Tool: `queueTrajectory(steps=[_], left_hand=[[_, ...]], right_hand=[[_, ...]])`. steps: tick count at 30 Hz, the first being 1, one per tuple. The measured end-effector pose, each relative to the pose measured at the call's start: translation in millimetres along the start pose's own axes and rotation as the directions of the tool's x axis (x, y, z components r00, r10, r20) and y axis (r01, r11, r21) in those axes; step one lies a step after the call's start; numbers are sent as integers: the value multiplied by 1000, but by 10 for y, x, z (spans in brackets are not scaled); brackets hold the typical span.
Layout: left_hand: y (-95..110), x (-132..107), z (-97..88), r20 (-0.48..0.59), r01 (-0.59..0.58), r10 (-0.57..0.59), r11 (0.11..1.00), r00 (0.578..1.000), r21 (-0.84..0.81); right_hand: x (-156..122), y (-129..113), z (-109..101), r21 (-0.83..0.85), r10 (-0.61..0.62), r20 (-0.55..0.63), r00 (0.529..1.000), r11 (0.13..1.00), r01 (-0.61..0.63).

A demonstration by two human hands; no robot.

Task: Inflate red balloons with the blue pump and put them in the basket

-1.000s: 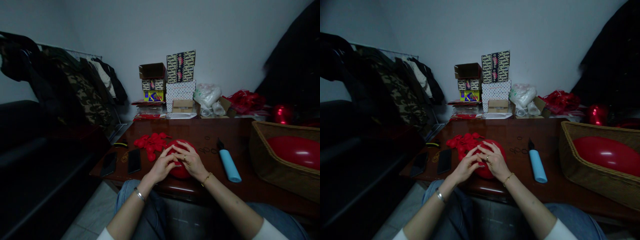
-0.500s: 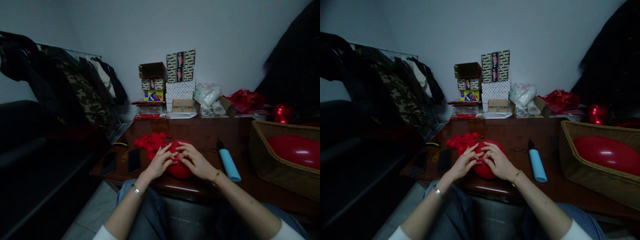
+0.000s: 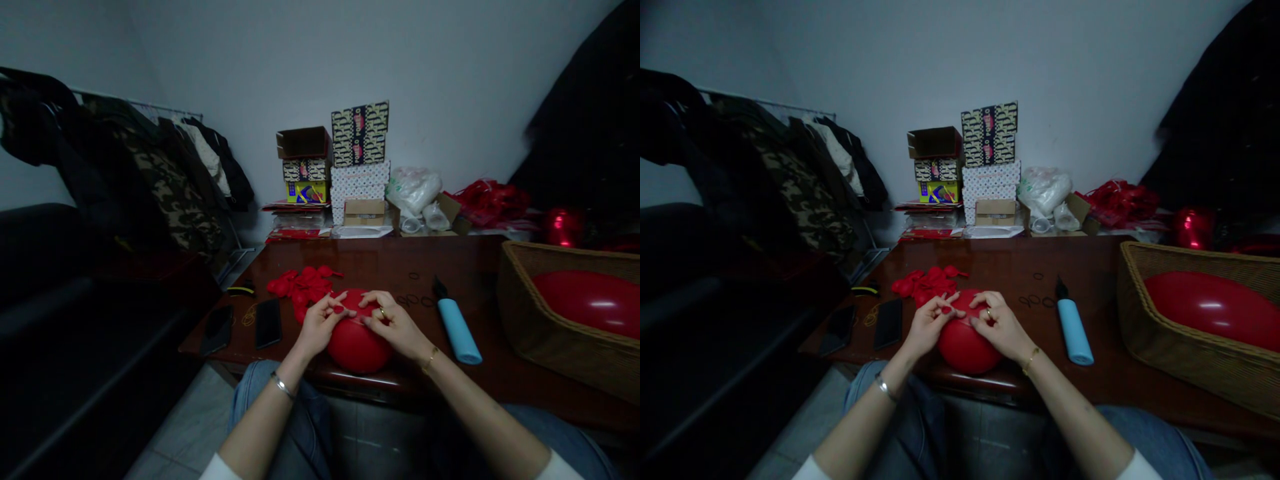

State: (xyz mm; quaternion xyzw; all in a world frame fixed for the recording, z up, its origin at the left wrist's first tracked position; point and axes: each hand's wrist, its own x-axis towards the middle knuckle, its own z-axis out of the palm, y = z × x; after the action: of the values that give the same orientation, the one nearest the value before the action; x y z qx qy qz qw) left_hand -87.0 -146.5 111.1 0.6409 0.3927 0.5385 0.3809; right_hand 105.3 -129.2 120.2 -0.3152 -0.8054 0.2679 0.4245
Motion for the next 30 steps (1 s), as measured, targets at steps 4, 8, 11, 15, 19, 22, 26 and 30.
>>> queueTrajectory(steps=[4, 8, 11, 15, 19, 22, 26, 30], left_hand=[[-78, 0, 117, -173, -6, -12, 995, 985, -102], [-70, -4, 154, -234, -49, 90, 983, 968, 176], [-13, -14, 172, -228, -81, 188, 909, 955, 410], [57, -58, 242, -240, -81, 228, 863, 944, 499], [43, -104, 288, -333, -2, 118, 944, 935, 329], [-15, -88, 284, -395, 35, -14, 998, 919, 45], [-50, -36, 240, -331, -18, -45, 982, 943, -187], [11, -33, 160, -244, -33, 19, 998, 970, -54]], right_hand=[[-1, 4, -14, 115, 32, 29, 999, 993, -35], [38, -104, 4, 163, -19, 57, 998, 987, 10], [93, -221, 137, 58, -59, -60, 996, 996, 62], [187, -303, 398, -68, -122, -460, 880, 992, 103], [240, -232, 522, 7, 9, -651, 759, 1000, -6], [216, -110, 503, -6, 59, -559, 827, 997, -76], [149, 53, 429, -117, 59, -373, 926, 987, -110], [137, 89, 363, -214, 7, -232, 973, 975, -58]])
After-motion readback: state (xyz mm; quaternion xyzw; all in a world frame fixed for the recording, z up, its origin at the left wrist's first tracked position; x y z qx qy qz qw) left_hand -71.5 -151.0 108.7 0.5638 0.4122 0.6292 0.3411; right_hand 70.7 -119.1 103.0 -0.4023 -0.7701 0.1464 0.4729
